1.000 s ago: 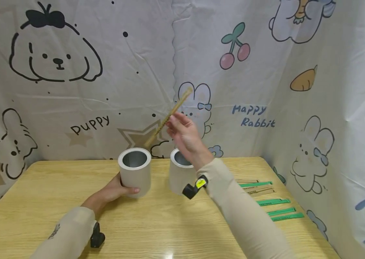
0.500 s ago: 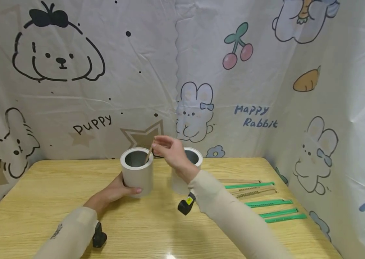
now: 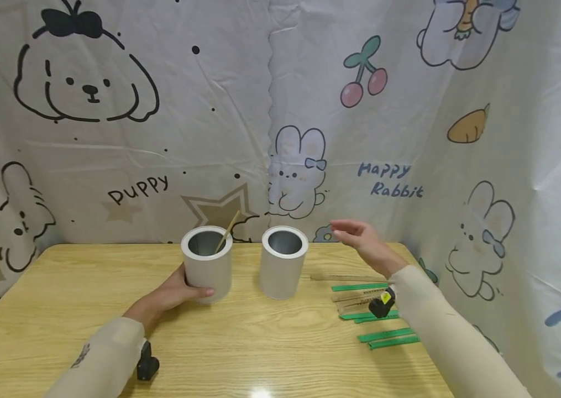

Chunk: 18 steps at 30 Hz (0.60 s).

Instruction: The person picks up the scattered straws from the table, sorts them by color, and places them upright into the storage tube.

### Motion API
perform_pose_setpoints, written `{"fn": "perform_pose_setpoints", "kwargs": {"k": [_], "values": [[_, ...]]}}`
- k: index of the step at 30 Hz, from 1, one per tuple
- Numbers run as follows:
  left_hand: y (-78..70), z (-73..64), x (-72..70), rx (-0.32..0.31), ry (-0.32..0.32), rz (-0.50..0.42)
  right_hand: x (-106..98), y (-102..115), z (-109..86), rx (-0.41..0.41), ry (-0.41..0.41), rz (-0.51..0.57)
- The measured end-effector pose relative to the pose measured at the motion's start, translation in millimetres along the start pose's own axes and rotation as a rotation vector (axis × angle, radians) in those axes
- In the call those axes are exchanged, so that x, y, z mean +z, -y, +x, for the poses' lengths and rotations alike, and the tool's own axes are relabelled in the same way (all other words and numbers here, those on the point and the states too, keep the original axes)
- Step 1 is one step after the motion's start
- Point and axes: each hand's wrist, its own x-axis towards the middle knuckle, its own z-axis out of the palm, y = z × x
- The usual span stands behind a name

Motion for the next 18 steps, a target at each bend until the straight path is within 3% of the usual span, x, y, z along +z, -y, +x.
{"fn": "perform_pose_setpoints", "kwargs": {"k": [4, 8, 13, 18], "values": [[1.1, -0.2, -0.7, 0.009, -0.001, -0.008, -27.1, -50.5, -12.2, 0.078, 0.012, -0.100], [1.3, -0.3, -0.2, 0.024, 0.014, -0.016, -37.4, -84.7, -18.8, 0.127, 0.017, -0.215], [1.1, -0.5, 0.4, 0.010, 0.007, -0.016, -40.1, -104.0, -18.4, 0.145, 0.041, -0.265], [1.1, -0.7, -1.0, 0.010, -0.004, -0.025, -37.4, -114.5, -14.0, 0.110, 0.068, -0.296]]}}
